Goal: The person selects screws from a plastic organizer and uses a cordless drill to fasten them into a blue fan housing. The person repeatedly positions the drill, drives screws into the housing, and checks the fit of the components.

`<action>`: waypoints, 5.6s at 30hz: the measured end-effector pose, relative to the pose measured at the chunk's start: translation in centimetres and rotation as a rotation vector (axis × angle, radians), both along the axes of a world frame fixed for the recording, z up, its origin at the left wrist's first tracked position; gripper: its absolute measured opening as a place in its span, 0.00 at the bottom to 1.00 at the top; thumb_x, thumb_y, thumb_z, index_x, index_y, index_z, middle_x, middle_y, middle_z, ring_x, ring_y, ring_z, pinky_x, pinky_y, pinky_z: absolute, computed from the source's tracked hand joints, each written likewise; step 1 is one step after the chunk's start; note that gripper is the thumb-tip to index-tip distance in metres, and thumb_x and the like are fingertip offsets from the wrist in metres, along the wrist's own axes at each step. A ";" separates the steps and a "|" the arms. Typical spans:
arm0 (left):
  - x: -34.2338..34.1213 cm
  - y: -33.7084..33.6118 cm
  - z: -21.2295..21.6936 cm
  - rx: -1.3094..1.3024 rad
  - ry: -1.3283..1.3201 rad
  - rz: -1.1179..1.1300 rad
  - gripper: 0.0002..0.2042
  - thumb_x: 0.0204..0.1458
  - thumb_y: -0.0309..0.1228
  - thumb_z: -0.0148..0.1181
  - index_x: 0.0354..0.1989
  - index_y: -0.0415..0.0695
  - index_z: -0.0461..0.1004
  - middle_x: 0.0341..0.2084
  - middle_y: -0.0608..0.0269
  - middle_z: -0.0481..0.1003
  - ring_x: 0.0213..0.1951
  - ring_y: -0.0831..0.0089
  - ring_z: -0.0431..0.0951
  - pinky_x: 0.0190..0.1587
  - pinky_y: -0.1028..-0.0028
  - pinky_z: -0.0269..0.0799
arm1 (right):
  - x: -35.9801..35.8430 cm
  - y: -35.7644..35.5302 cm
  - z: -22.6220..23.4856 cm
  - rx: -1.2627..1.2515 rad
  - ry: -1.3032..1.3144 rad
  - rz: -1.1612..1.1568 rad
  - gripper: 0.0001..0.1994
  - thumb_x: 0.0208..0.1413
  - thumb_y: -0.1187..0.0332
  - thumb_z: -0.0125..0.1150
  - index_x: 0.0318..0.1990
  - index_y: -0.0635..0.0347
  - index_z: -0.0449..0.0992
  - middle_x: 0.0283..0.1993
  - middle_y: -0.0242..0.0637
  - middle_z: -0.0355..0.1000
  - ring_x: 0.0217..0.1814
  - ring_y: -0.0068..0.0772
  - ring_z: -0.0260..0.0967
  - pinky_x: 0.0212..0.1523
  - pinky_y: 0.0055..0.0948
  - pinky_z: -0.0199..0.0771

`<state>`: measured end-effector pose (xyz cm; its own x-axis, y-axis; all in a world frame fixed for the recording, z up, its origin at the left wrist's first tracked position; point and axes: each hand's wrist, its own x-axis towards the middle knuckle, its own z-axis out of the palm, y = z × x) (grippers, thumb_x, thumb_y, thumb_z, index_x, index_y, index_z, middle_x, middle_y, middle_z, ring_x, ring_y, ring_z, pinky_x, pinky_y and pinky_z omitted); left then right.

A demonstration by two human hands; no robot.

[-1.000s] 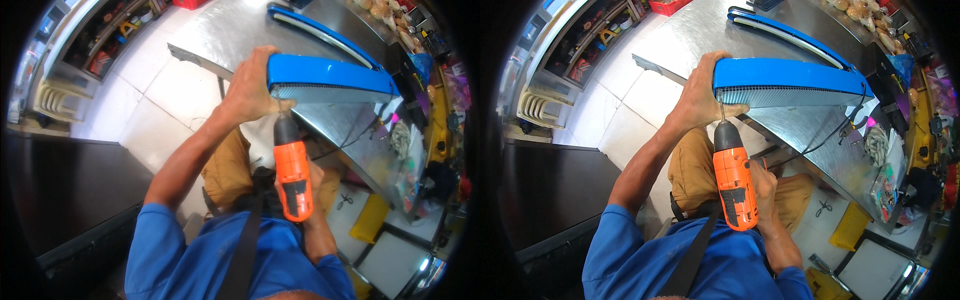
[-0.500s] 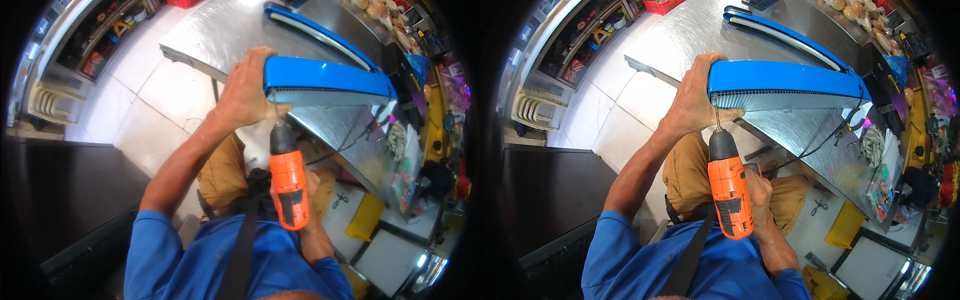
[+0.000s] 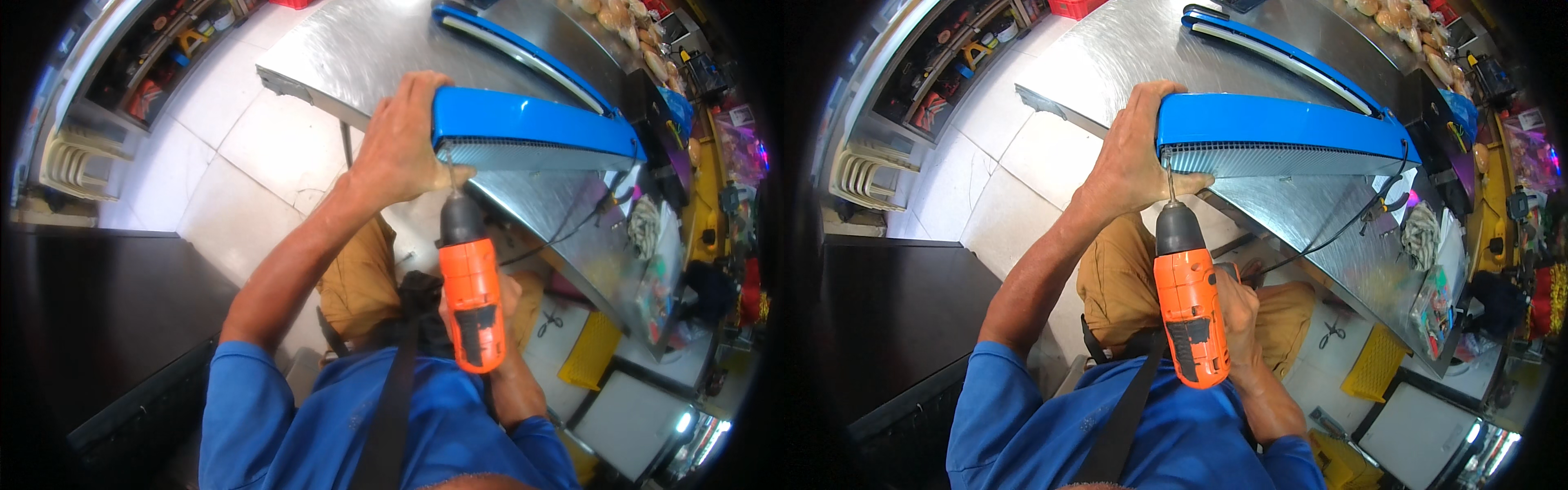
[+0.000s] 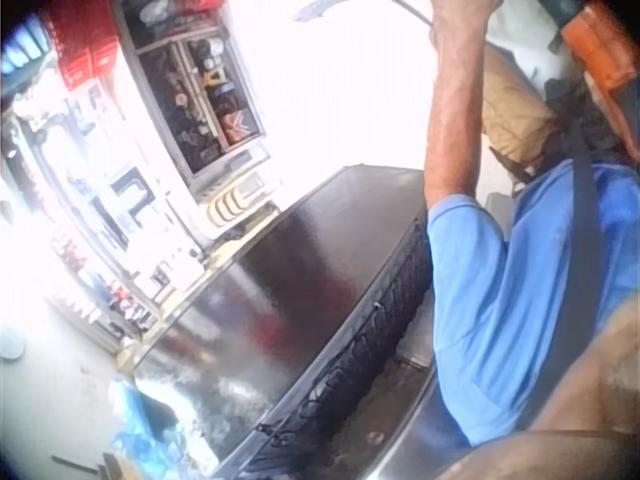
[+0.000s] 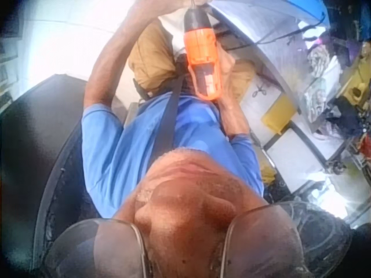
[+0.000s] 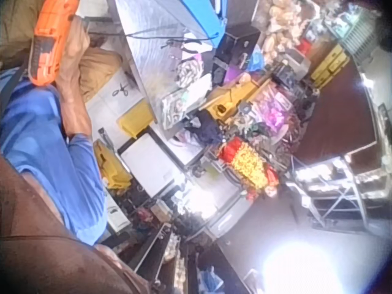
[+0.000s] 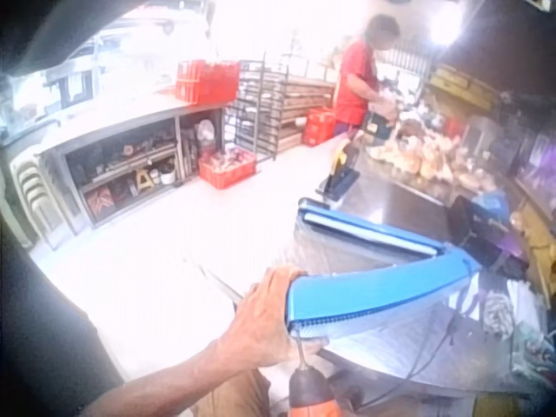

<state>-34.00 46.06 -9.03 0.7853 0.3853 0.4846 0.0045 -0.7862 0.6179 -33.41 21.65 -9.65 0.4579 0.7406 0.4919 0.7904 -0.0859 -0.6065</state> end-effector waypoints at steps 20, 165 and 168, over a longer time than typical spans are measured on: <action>0.4 0.0 -0.6 0.015 -0.014 0.014 0.50 0.31 0.41 0.83 0.65 0.42 0.61 0.55 0.50 0.68 0.55 0.56 0.73 0.59 0.57 0.66 | 0.8 -0.4 1.0 -0.049 0.061 0.105 0.20 0.51 0.60 0.79 0.43 0.65 0.80 0.30 0.38 0.78 0.26 0.36 0.79 0.27 0.32 0.77; 13.6 -24.0 6.8 -0.603 0.365 -0.673 0.13 0.64 0.33 0.60 0.50 0.36 0.79 0.34 0.57 0.80 0.36 0.70 0.80 0.43 0.68 0.79 | 0.3 -22.1 -1.0 0.248 0.383 -0.594 0.14 0.56 0.68 0.71 0.47 0.61 0.78 0.38 0.38 0.78 0.37 0.34 0.77 0.41 0.32 0.76; 9.1 -24.0 5.5 -1.223 0.319 -0.788 0.13 0.69 0.33 0.57 0.53 0.36 0.77 0.35 0.64 0.77 0.37 0.77 0.77 0.41 0.74 0.78 | 0.1 -22.1 -0.8 0.225 0.449 -0.506 0.07 0.58 0.70 0.69 0.38 0.60 0.78 0.32 0.33 0.75 0.34 0.30 0.73 0.38 0.31 0.73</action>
